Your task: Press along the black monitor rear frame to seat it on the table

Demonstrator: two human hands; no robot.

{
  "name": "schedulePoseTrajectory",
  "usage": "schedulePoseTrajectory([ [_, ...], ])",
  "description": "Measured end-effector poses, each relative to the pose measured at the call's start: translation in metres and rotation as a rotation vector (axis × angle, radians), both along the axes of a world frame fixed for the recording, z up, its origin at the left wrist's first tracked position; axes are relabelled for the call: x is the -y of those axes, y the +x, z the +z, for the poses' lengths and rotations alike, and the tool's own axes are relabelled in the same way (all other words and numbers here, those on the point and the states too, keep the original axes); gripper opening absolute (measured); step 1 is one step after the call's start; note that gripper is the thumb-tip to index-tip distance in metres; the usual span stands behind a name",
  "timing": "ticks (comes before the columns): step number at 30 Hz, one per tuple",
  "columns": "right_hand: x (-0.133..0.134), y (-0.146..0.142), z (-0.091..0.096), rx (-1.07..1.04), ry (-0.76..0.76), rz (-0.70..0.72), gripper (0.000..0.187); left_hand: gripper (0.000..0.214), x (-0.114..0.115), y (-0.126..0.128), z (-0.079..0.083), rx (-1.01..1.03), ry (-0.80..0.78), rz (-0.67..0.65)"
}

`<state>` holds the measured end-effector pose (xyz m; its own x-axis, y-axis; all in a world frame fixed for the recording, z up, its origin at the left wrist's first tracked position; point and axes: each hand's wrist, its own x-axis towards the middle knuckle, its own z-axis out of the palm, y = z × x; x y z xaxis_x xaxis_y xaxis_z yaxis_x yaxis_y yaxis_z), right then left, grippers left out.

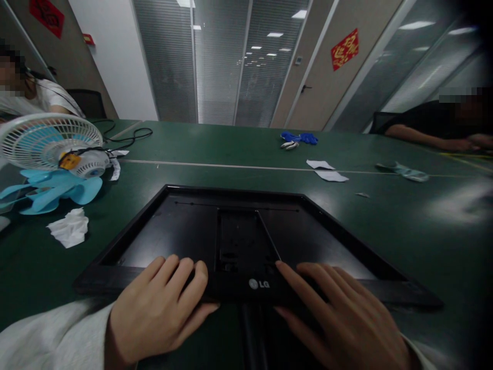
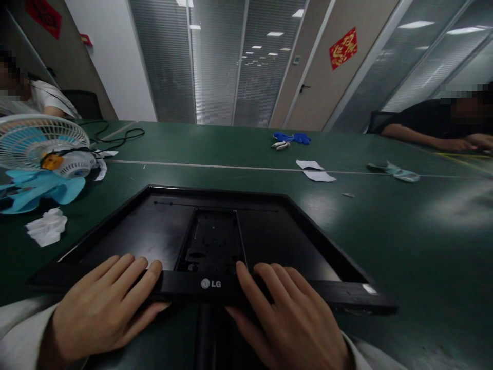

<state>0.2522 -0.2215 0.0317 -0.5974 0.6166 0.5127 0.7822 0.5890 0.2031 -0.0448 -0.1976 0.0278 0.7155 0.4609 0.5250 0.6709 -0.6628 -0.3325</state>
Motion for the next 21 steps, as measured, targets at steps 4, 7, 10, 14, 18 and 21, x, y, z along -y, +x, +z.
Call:
schedulePoseTrajectory([
  [4,0.0004,0.0005,0.001,0.001,0.011,-0.006,0.036,0.035,0.0006,0.0001,-0.0015,0.01,0.003,-0.003],
  [7,0.0002,0.0008,0.0022,-0.008,0.014,0.0,0.034,0.036,0.0007,0.0004,-0.0029,0.029,0.005,0.014],
  [10,0.0,0.0009,0.0029,-0.004,0.012,-0.004,0.036,0.036,0.0002,0.0007,-0.0026,0.017,0.006,-0.003],
  [14,-0.0007,0.0008,0.0026,0.001,0.021,0.001,0.037,0.037,0.0,0.0017,-0.0013,0.023,0.018,0.011],
  [18,-0.0017,0.0013,0.0015,0.009,0.035,0.003,0.036,0.037,0.0005,0.0017,-0.0014,0.027,0.02,0.012],
  [21,-0.0013,0.0012,0.0008,0.007,0.051,-0.001,0.036,0.038,0.0011,0.0006,-0.0031,0.039,0.019,0.005],
])
